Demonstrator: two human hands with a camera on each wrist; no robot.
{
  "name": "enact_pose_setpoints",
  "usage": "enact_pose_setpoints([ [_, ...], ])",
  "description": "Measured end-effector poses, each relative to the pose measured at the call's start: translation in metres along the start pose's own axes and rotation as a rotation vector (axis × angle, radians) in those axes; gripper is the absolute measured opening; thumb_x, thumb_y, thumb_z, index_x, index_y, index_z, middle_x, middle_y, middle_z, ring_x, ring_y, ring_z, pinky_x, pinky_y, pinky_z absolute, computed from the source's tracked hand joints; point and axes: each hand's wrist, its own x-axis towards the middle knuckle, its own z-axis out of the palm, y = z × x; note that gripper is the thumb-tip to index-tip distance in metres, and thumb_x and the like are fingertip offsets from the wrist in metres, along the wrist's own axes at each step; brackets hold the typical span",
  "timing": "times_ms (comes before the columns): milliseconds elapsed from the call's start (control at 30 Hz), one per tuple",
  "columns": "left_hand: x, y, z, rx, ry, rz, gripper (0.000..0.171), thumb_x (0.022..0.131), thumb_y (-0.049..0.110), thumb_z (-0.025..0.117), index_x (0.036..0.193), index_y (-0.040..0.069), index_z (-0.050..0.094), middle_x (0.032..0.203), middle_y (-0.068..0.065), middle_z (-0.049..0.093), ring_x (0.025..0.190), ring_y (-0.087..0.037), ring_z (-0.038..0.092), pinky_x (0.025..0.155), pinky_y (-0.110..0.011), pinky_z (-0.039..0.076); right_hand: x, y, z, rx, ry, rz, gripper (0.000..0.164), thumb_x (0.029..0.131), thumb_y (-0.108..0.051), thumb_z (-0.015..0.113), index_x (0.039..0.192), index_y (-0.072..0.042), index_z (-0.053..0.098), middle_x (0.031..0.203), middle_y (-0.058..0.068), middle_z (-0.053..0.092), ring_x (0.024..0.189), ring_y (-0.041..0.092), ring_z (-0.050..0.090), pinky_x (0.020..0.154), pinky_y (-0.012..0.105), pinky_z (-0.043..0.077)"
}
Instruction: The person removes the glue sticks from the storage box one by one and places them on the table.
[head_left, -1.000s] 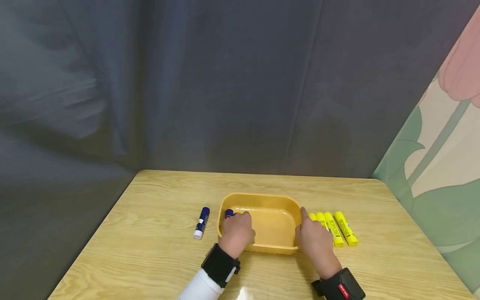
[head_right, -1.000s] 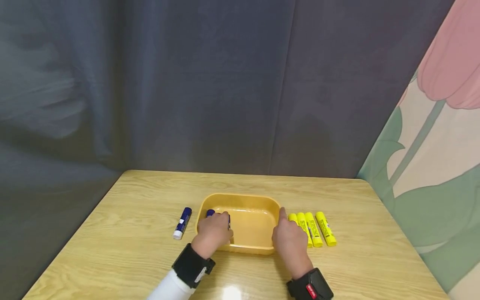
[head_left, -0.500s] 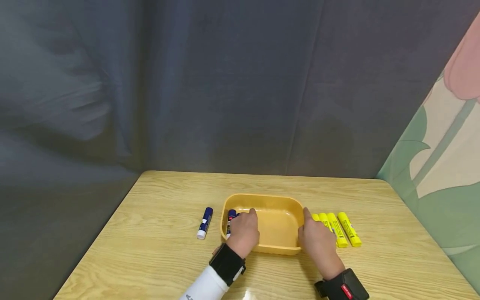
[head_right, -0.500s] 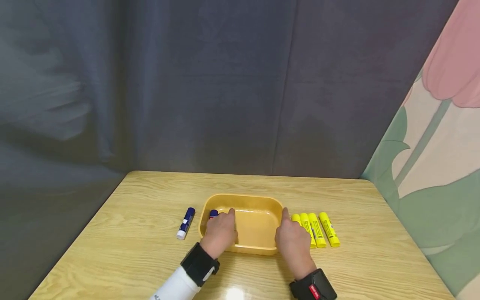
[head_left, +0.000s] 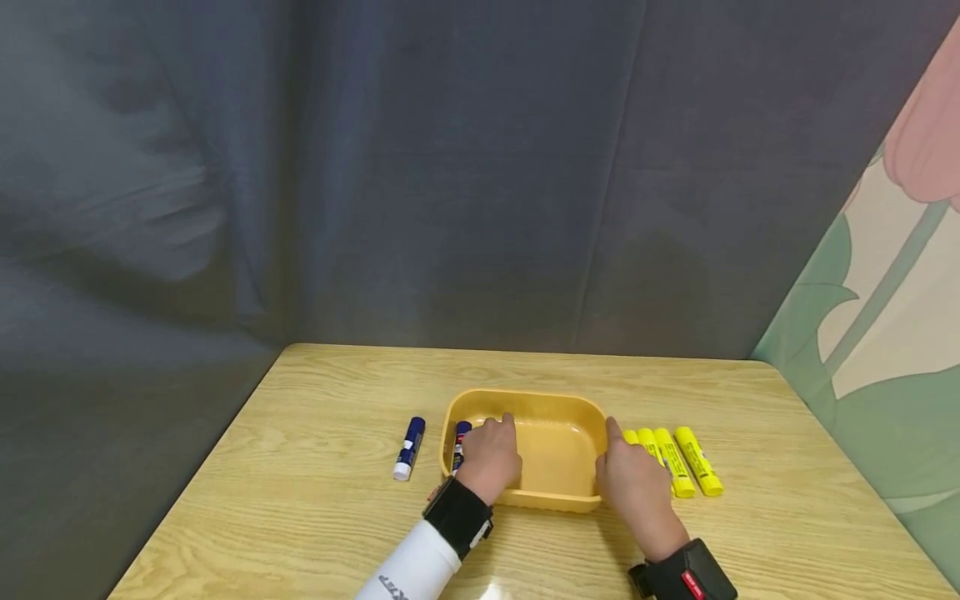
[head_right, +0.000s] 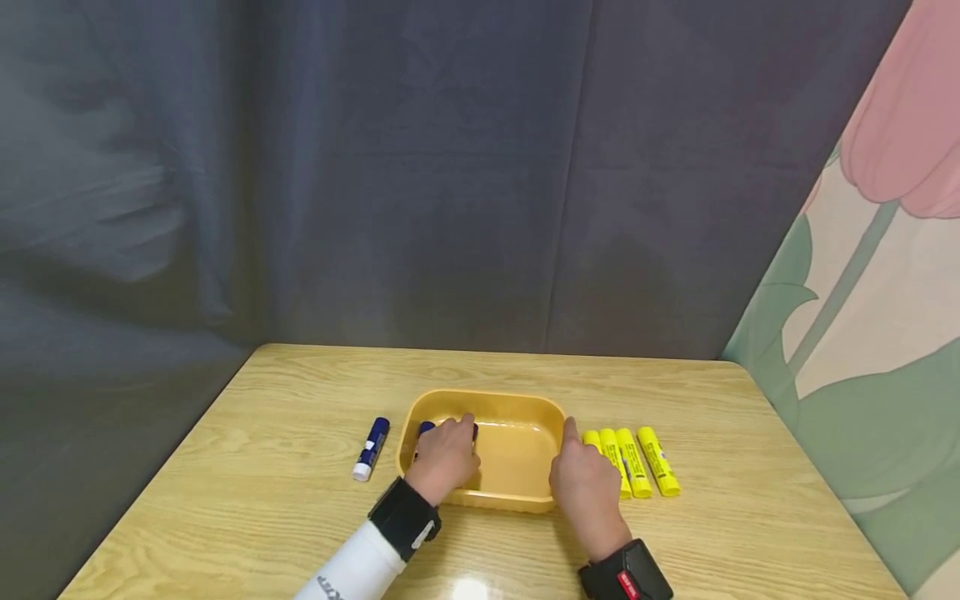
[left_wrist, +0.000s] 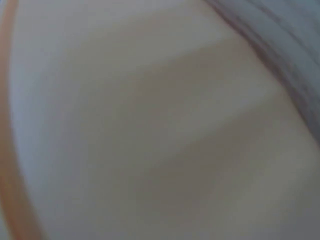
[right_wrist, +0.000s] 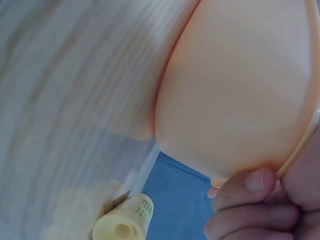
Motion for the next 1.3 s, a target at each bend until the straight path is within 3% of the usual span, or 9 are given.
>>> enact_pose_setpoints([
  [133, 0.0013, -0.0009, 0.0017, 0.008, -0.003, -0.019, 0.047, 0.085, 0.022, 0.074, 0.128, 0.011, 0.061, 0.098, -0.011, 0.068, 0.085, -0.024, 0.068, 0.056, -0.039, 0.052, 0.0007, -0.0031, -0.0001, 0.0, -0.002, -0.006, 0.058, 0.095, -0.011, 0.053, 0.148, 0.007, 0.037, 0.057, 0.008, 0.047, 0.047, 0.022, 0.044, 0.047, 0.032, 0.033],
  [567, 0.0016, 0.0039, 0.004, 0.051, 0.09, -0.025, 0.025, 0.085, 0.019, 0.075, 0.106, 0.012, 0.065, 0.083, -0.006, 0.069, 0.074, -0.021, 0.069, 0.055, -0.038, 0.052, -0.0006, -0.002, -0.0014, -0.002, 0.009, -0.005, 0.058, 0.095, -0.011, 0.052, 0.148, 0.007, 0.037, 0.057, 0.008, 0.046, 0.047, 0.021, 0.044, 0.047, 0.032, 0.033],
  [800, 0.0045, 0.0075, 0.0054, 0.034, 0.077, -0.014, 0.021, 0.091, 0.016, 0.068, 0.112, 0.011, 0.066, 0.087, -0.008, 0.07, 0.078, -0.022, 0.069, 0.056, -0.038, 0.052, -0.0025, 0.0019, -0.0022, -0.003, 0.036, -0.013, 0.057, 0.095, -0.01, 0.053, 0.147, 0.008, 0.038, 0.056, 0.007, 0.046, 0.046, 0.021, 0.043, 0.046, 0.032, 0.032],
  [1133, 0.0078, 0.0034, 0.0046, 0.051, 0.04, 0.007, 0.029, 0.084, 0.024, 0.077, 0.107, 0.011, 0.065, 0.086, -0.008, 0.07, 0.077, -0.021, 0.069, 0.057, -0.038, 0.052, -0.0015, -0.0032, -0.0013, -0.005, 0.009, -0.004, 0.057, 0.096, -0.011, 0.052, 0.148, 0.007, 0.037, 0.059, 0.008, 0.048, 0.048, 0.022, 0.045, 0.046, 0.033, 0.034],
  [1300, 0.01, 0.0008, 0.0024, 0.013, 0.016, 0.012, 0.028, 0.084, 0.022, 0.077, 0.104, 0.009, 0.063, 0.087, -0.01, 0.07, 0.078, -0.022, 0.069, 0.057, -0.038, 0.052, -0.0011, -0.0048, -0.0011, -0.009, 0.022, -0.016, 0.056, 0.095, -0.01, 0.051, 0.147, 0.008, 0.038, 0.06, 0.009, 0.049, 0.048, 0.022, 0.045, 0.045, 0.032, 0.034],
])
